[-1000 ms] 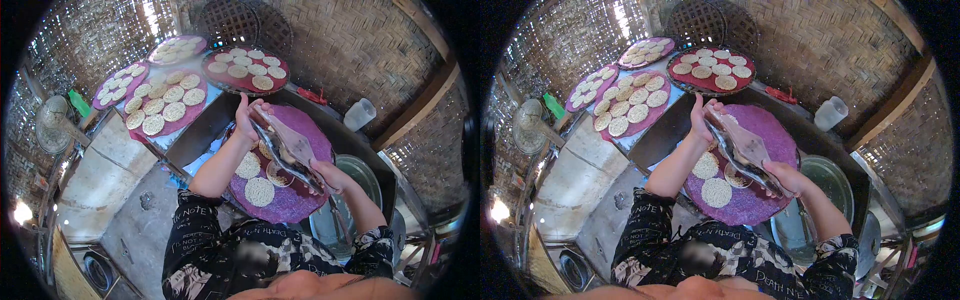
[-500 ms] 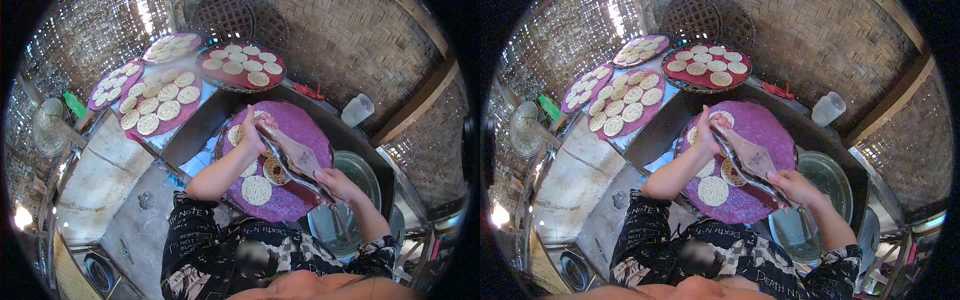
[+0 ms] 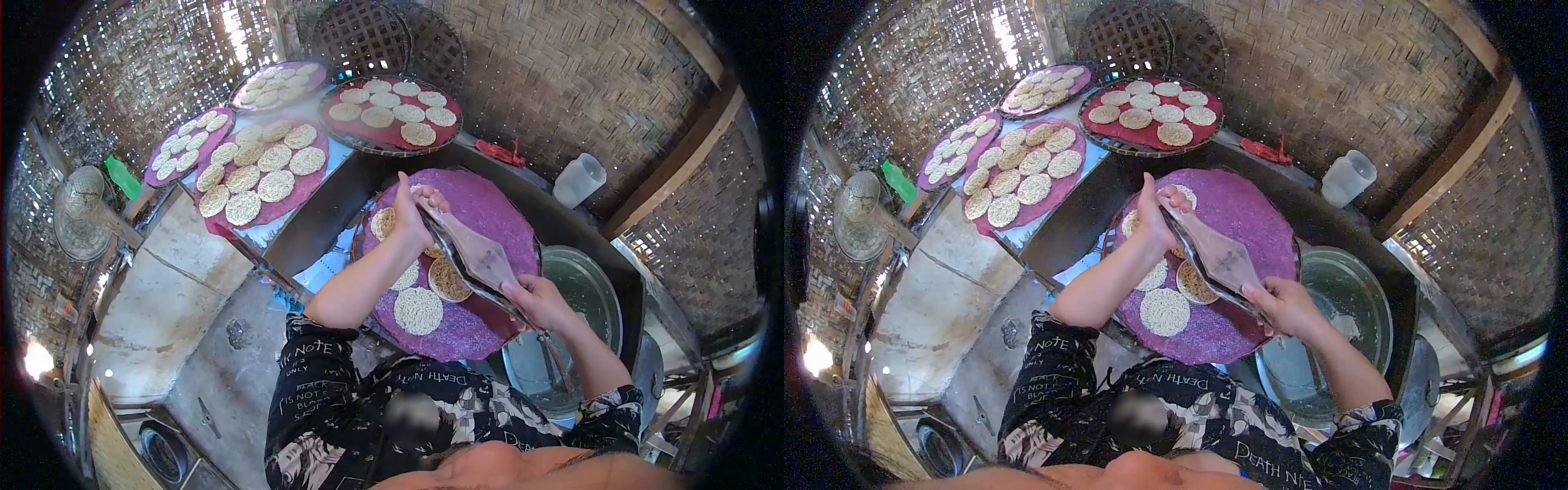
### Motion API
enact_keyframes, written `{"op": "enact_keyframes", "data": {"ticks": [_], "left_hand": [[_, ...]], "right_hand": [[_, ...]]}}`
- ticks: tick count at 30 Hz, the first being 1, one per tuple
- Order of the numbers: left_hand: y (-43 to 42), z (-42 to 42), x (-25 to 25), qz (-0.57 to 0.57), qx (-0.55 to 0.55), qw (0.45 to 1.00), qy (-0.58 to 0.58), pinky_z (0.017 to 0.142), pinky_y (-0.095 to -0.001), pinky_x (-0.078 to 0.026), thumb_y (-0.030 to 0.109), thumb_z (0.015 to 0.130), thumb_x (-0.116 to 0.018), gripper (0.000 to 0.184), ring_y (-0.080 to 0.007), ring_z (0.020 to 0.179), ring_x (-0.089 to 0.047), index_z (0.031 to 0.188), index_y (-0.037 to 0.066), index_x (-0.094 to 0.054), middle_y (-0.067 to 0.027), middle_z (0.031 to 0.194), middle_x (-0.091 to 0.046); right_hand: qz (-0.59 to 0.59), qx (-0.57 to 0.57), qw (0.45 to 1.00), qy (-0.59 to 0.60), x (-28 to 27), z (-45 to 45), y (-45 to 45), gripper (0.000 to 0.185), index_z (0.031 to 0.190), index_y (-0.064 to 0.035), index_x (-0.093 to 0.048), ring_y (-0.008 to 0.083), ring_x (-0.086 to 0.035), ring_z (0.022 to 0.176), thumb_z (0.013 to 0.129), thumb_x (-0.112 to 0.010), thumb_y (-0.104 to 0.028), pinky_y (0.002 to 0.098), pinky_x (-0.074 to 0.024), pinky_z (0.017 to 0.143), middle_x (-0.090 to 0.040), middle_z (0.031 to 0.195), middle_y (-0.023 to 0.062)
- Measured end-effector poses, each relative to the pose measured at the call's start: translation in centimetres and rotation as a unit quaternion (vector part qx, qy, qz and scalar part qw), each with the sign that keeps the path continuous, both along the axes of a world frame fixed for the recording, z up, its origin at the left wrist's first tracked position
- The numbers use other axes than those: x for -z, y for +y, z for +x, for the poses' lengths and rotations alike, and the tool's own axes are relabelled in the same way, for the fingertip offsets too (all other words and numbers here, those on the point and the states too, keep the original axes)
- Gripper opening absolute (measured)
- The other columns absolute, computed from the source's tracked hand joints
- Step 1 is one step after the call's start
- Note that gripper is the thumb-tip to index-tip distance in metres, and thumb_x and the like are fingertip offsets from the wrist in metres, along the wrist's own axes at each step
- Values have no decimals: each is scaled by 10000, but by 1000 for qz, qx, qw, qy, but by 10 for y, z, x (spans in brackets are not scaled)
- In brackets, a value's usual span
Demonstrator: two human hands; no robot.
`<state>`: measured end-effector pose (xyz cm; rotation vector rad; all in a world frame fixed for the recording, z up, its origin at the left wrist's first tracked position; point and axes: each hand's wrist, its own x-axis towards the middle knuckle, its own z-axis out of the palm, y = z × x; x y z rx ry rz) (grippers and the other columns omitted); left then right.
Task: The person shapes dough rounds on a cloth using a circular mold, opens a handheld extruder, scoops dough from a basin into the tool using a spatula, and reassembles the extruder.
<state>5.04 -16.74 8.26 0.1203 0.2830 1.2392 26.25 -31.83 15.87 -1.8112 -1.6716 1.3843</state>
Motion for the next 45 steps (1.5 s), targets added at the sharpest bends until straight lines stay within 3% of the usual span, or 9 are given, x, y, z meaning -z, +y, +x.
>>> {"op": "enact_keyframes", "data": {"ticks": [5, 9, 12, 17, 19, 31, 35, 40, 45], "left_hand": [[-18, -18, -21, 190, 125, 974, 9, 899, -408, -403, 560, 840, -411, 632, -284, 1002, -533, 1182, 32, -467, -138, 1032, -563], [-61, -18, -40, 497, 37, 640, 585, 936, -355, -365, 210, 695, -653, 608, -244, 1093, -486, 1215, -13, -431, -149, 1142, -531], [-80, -6, -43, 285, -13, 601, 747, 802, -336, -462, 235, 674, -681, 499, -254, 872, -605, 1087, 3, -524, -142, 960, -618], [-82, -60, 9, 143, 18, 970, 194, 720, -302, -485, 94, 760, -618, 256, -180, 774, -588, 1002, 35, -557, -73, 895, -609], [-98, -69, 11, 246, -121, 790, 549, 627, -275, -442, 96, 719, -684, 224, -130, 710, -490, 894, 64, -547, -2, 786, -529], [-109, -119, 37, 210, -151, 784, 564, 569, -260, -361, 211, 695, -695, 411, -128, 648, -427, 974, 25, -457, -4, 767, -467], [-93, -135, 77, 335, -176, 592, 712, 566, -292, -375, 271, 856, -533, 529, -172, 591, -479, 1201, -92, -363, -83, 790, -555], [-93, -132, 90, 236, -176, 851, 436, 593, -308, -385, 269, 852, -541, 559, -173, 644, -494, 1220, -102, -343, -93, 830, -554], [-122, -114, 21, 181, -105, 919, 334, 671, -326, -425, 283, 855, -535, 580, -174, 715, -509, 1219, -124, -336, -102, 868, -541]], "right_hand": [[-26, 5, 973, 230, -24, 15, -11, 408, 1075, -43, -429, 133, -533, 436, 848, -541, -362, 229, -414, 365, -548, 624, 55], [75, -7, 948, 311, -15, -4, -8, 516, 1214, -65, -316, 161, -581, 588, 854, -537, -363, 276, -475, 513, -574, 820, 94], [138, -91, 942, 293, 10, -17, 6, 553, 1298, -86, -316, 148, -547, 877, 870, -512, -375, 294, -452, 769, -560, 983, 78], [416, -161, 855, -263, 58, -14, 32, 671, 1333, -92, -316, 328, -349, 1195, 814, -526, -463, 449, -290, 985, -366, 1306, 149], [403, -163, 845, -311, 72, -15, 30, 715, 1340, -103, -312, 371, -206, 1261, 790, -507, -517, 498, -189, 1020, -269, 1363, 166], [379, -250, 823, -342, 75, -20, 43, 672, 1318, -249, -372, 360, -56, 1327, 766, -430, -627, 560, -49, 1036, -163, 1434, 120], [393, -273, 809, -343, 71, -21, 48, 648, 1301, -263, -398, 358, -69, 1327, 766, -428, -627, 562, -40, 1035, -193, 1424, 123], [407, -202, 856, -246, 75, -15, 53, 526, 1226, -228, -486, 379, -167, 1294, 796, -471, -530, 557, -134, 1023, -257, 1389, 146], [431, -35, 889, -154, 100, -9, 58, 218, 809, -67, -666, 390, -396, 1143, 746, -612, -268, 460, -283, 981, -515, 1160, 150]]}}
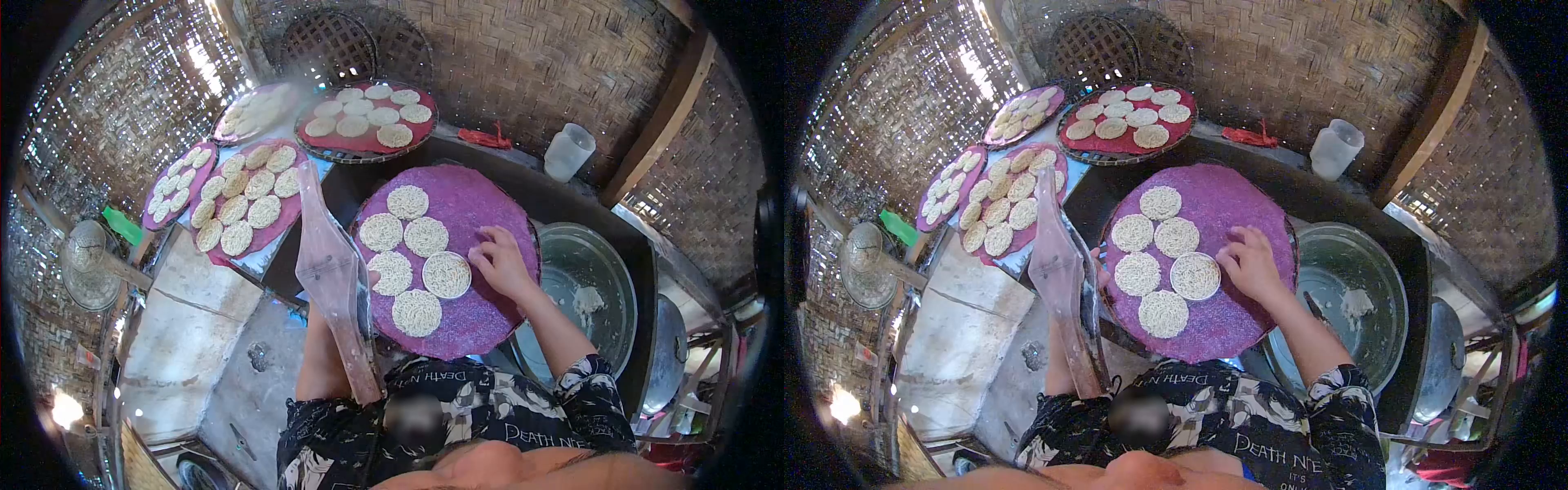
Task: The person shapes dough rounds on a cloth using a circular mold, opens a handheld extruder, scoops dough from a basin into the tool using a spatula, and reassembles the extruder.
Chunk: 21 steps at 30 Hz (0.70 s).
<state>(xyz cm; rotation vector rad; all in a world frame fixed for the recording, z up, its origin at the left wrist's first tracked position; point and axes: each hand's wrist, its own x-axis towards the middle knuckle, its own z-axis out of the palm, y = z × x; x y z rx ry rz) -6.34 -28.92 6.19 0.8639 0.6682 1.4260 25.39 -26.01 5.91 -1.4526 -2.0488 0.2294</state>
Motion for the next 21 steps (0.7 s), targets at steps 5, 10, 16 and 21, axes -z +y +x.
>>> {"op": "enact_keyframes", "data": {"ticks": [5, 10, 16, 21], "left_hand": [[16, 2, 30, 54, -72, 985, 150, 617, -259, -399, 151, 697, -689, 411, -111, 712, -451, 1005, 10, -455, -6, 811, -483], [10, 2, 18, 39, -110, 954, 275, 598, -257, -389, 110, 610, -773, 382, -103, 723, -423, 887, 81, -512, 25, 782, -446], [7, 1, 17, 66, -119, 946, 294, 602, -280, -384, 191, 619, -769, 409, -130, 718, -428, 906, 73, -502, 7, 771, -441], [18, -14, 53, 53, -157, 895, 414, 667, -271, -400, 175, 628, -768, 511, -139, 767, -454, 1035, 40, -491, -15, 835, -469]], "right_hand": [[-56, 7, 998, -29, 6, -4, 1, 185, 733, -52, -652, 370, -381, 1164, 708, -633, -234, 467, -288, 972, -509, 1174, 136], [0, -3, 997, -74, -1, -14, 0, 148, 689, -49, -640, 363, -364, 1182, 689, -625, -197, 476, -284, 972, -504, 1180, 123], [36, -8, 999, -20, -21, -9, -6, 120, 632, -38, -610, 376, -356, 1189, 659, -624, -154, 478, -274, 983, -497, 1188, 127], [-6, -13, 1000, -14, -42, 10, -38, 134, 621, -40, -600, 385, -356, 1190, 638, -635, -168, 472, -277, 982, -491, 1199, 128]]}}
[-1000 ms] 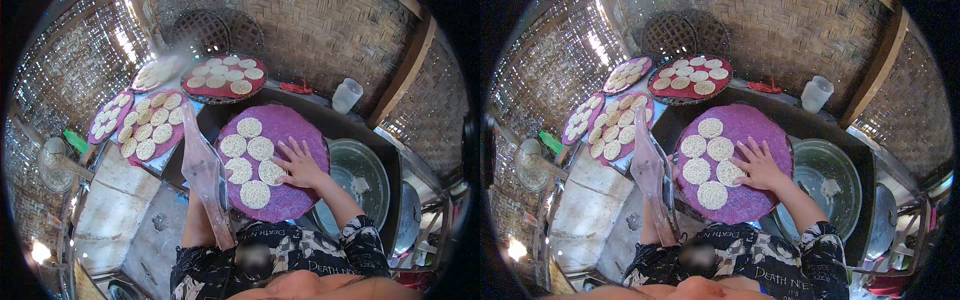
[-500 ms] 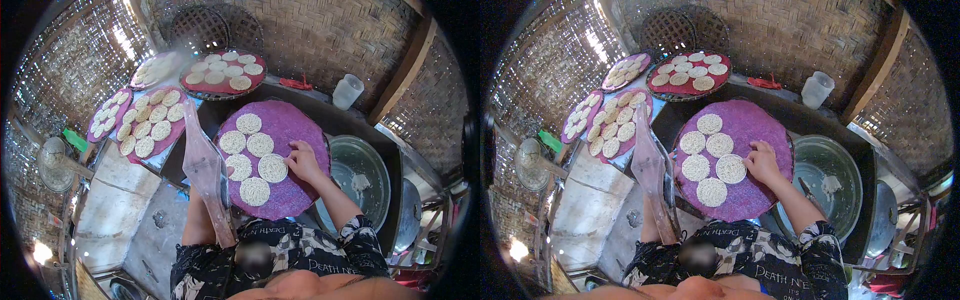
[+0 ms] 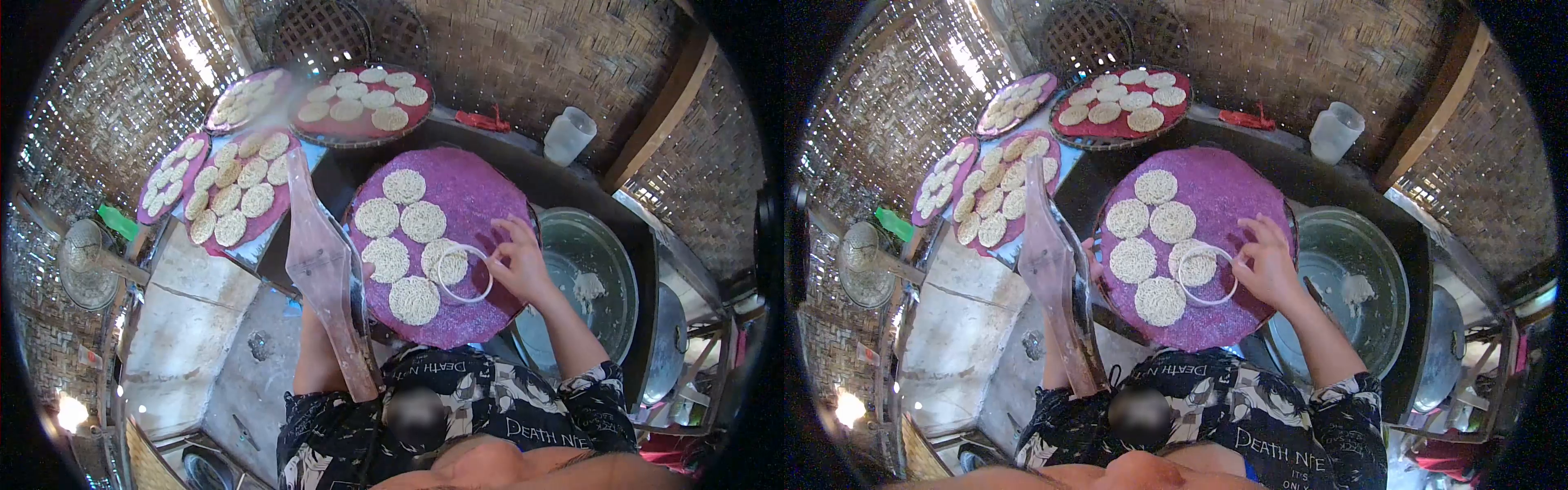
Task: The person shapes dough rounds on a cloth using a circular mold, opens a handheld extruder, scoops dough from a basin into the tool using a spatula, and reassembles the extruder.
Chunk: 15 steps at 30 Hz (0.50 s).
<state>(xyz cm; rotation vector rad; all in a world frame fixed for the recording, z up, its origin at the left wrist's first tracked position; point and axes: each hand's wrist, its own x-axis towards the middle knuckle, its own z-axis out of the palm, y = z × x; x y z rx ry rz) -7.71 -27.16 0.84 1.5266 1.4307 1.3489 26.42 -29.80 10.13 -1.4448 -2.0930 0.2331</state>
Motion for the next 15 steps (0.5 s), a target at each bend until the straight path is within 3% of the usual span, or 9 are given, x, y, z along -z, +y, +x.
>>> {"op": "enact_keyframes", "data": {"ticks": [2, 4, 6, 8, 10, 12, 15], "left_hand": [[6, -9, 32, -9, 10, 1000, -4, 699, -257, -406, 112, 648, -752, 535, -136, 803, -468, 1097, 24, -475, -28, 874, -481], [-32, 26, -53, 21, 50, 996, -65, 707, -257, -408, 69, 673, -726, 489, -131, 813, -467, 1092, 23, -478, -25, 881, -480], [-25, 28, -48, -28, 51, 985, -161, 670, -243, -407, 122, 791, -611, 424, -104, 688, -467, 1148, -37, -448, -1, 791, -497], [-26, 30, -50, -27, 58, 983, -174, 658, -236, -408, 123, 832, -575, 415, -88, 639, -474, 1176, -67, -436, 13, 757, -509], [-33, 38, -72, 25, 71, 991, -108, 673, -236, -410, 70, 797, -615, 437, -82, 666, -488, 1175, -66, -442, 17, 779, -518], [-25, 34, -58, -18, 74, 982, -172, 681, -248, -419, 15, 703, -676, 434, -95, 765, -477, 1092, 5, -483, 15, 837, -495], [-30, 35, -62, -32, 81, 983, -164, 699, -251, -430, 14, 676, -693, 394, -107, 796, -486, 1030, 37, -521, 11, 822, -499]], "right_hand": [[-21, -30, 999, -11, 6, 9, -15, 128, 608, -56, -597, 387, -354, 1192, 629, -640, -173, 486, -263, 984, -491, 1201, 127], [-32, -33, 998, -44, 8, 11, -30, 120, 599, -63, -593, 386, -353, 1193, 626, -640, -170, 499, -252, 986, -491, 1202, 125], [-37, -22, 998, -54, 13, 11, -38, 115, 591, -72, -592, 380, -352, 1193, 620, -644, -170, 522, -241, 983, -496, 1192, 119], [-38, -11, 998, -52, 21, 10, -40, 117, 590, -73, -593, 374, -354, 1191, 618, -648, -172, 528, -241, 979, -499, 1186, 117], [-43, -4, 998, -45, 24, 6, -41, 121, 593, -73, -594, 370, -358, 1187, 622, -652, -176, 530, -242, 977, -501, 1181, 116], [-43, 1, 998, -37, 26, 4, -41, 130, 590, -72, -592, 367, -360, 1183, 635, -651, -179, 537, -243, 973, -501, 1178, 115], [-23, 14, 998, -50, 25, 2, -43, 150, 617, -69, -595, 358, -379, 1163, 672, -646, -198, 530, -257, 964, -506, 1166, 116]]}}
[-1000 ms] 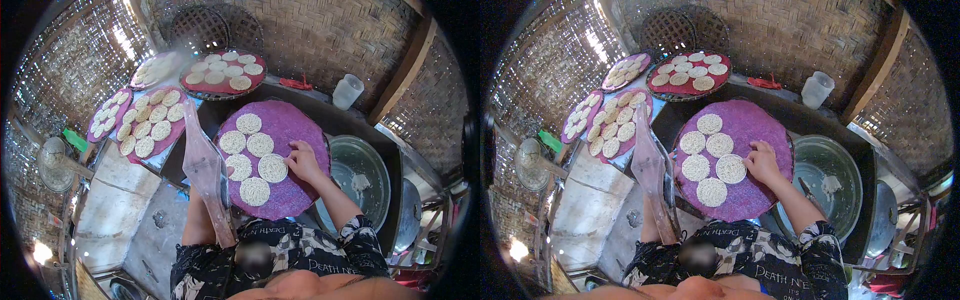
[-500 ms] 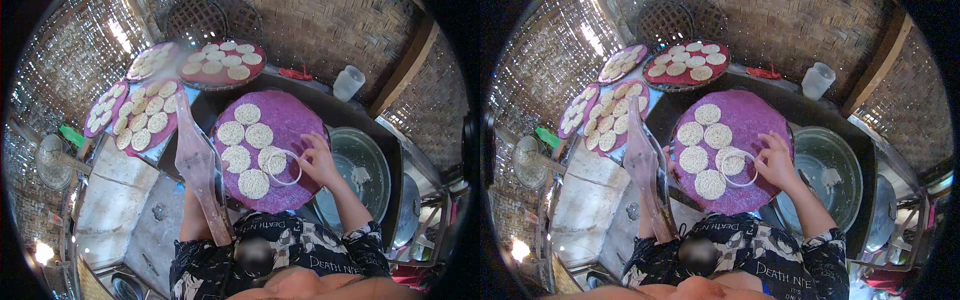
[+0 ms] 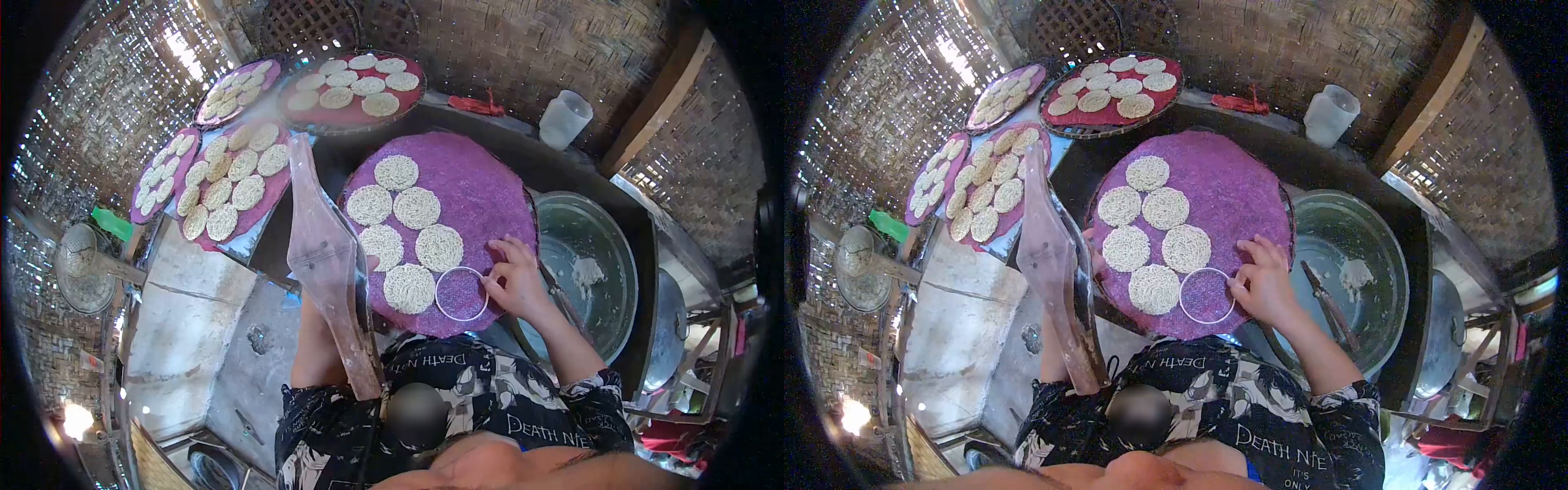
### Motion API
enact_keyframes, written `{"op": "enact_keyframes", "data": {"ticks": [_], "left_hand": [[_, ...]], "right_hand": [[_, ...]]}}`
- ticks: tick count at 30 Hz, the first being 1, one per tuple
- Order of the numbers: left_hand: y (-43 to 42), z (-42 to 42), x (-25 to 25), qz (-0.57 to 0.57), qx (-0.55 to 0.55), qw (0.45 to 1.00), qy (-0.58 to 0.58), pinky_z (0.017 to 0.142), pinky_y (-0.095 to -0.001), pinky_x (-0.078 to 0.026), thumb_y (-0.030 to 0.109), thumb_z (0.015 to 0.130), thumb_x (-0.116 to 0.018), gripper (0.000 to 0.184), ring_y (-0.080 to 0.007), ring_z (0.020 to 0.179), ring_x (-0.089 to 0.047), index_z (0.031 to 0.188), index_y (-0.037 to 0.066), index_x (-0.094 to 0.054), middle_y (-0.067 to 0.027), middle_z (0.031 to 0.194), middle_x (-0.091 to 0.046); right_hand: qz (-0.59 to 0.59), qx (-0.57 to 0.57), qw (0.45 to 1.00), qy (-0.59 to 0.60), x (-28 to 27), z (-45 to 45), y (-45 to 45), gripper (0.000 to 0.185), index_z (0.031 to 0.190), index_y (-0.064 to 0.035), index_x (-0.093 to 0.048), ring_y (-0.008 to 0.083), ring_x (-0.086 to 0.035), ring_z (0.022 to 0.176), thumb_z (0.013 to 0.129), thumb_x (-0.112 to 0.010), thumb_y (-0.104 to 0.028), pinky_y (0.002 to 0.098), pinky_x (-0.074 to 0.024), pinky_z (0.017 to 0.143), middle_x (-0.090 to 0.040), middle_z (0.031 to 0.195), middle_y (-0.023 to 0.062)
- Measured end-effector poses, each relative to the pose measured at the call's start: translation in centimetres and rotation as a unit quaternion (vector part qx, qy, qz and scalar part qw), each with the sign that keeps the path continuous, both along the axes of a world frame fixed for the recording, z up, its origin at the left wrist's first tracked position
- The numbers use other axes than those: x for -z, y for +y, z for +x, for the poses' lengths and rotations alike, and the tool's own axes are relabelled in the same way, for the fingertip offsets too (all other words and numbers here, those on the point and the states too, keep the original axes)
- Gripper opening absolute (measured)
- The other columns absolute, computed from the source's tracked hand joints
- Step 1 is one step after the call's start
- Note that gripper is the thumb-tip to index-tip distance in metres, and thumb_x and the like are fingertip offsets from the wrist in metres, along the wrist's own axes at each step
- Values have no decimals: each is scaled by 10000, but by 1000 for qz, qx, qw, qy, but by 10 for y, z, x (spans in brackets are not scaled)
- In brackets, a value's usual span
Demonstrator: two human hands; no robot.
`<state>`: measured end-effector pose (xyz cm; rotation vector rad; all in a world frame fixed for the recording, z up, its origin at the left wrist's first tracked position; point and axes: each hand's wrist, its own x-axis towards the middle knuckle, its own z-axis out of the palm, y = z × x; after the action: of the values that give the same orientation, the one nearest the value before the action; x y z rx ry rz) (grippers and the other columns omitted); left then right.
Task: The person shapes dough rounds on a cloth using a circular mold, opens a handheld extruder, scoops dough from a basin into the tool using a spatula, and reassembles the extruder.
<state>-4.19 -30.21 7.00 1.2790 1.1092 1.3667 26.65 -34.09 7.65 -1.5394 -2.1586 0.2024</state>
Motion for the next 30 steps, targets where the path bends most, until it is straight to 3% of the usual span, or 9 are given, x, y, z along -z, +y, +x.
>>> {"op": "enact_keyframes", "data": {"ticks": [2, 5, 9, 10, 13, 17, 20, 25, 30], "left_hand": [[3, -1, 8, 27, -5, 996, 89, 733, -263, -434, 55, 693, -684, 345, -122, 787, -509, 1005, 35, -538, -1, 796, -526], [14, 5, 28, 116, -44, 965, 231, 826, -306, -420, 127, 705, -677, 301, -158, 823, -548, 965, 29, -563, -34, 807, -580], [-8, 73, -34, 286, -35, 873, 395, 909, -329, -389, 126, 658, -718, 466, -167, 948, -542, 1059, 11, -512, -72, 917, -588], [-7, 76, -34, 318, -9, 825, 467, 911, -327, -390, 109, 634, -741, 557, -161, 972, -533, 1115, 5, -480, -78, 953, -576], [17, 82, -44, 132, 238, 962, 8, 971, -382, -334, 259, 740, -628, 522, -254, 1028, -516, 1151, -11, -452, -141, 1013, -564], [49, 82, -83, -179, 307, 785, -507, 890, -418, -390, 483, 849, -430, 534, -257, 865, -552, 1122, 27, -473, -108, 843, -553], [72, 102, -35, -177, 359, 686, -607, 728, -374, -417, 586, 852, -319, 587, -171, 603, -466, 991, 48, -506, -20, 615, -454], [61, 125, -31, -215, 223, 745, -592, 610, -333, -372, 585, 855, -330, 522, -120, 473, -328, 868, 91, -498, 33, 495, -302], [49, 123, -27, -209, 194, 769, -572, 579, -307, -359, 578, 854, -355, 491, -102, 443, -299, 863, 102, -478, 52, 480, -266]], "right_hand": [[34, 13, 998, -41, -14, 0, -5, 167, 684, -70, -611, 343, -417, 1130, 703, -647, -232, 497, -286, 960, -518, 1144, 122], [-53, -52, 979, 191, -51, -16, -21, 277, 851, -55, -601, 298, -479, 1066, 738, -639, -306, 421, -347, 926, -542, 1096, 134], [-452, -119, 707, 531, -43, -37, -42, 480, 962, -11, -541, 182, -579, 778, 873, -440, -472, 295, -462, 691, -598, 885, 105], [-455, -75, 735, 497, -56, -41, -46, 556, 985, -12, -532, 148, -564, 636, 892, -333, -523, 260, -462, 560, -590, 802, 87], [-473, -70, 692, 540, -56, -12, -46, 571, 1000, -13, -524, 152, -538, 551, 896, -296, -526, 264, -441, 466, -575, 760, 91], [-552, -33, 596, 582, -55, 12, -53, 550, 999, -17, -527, 157, -532, 523, 904, -295, -507, 268, -437, 432, -576, 750, 109], [-562, 10, 626, 541, -57, 27, -53, 528, 986, -22, -539, 157, -550, 491, 902, -322, -496, 265, -442, 397, -593, 708, 109], [-511, 113, 761, 383, -77, 34, -52, 516, 796, -16, -581, 134, -537, 431, 901, -368, -473, 253, -436, 366, -572, 577, 74], [-502, 95, 791, 336, -84, 28, -57, 501, 760, -21, -576, 124, -496, 409, 895, -392, -467, 247, -390, 371, -544, 550, 53]]}}
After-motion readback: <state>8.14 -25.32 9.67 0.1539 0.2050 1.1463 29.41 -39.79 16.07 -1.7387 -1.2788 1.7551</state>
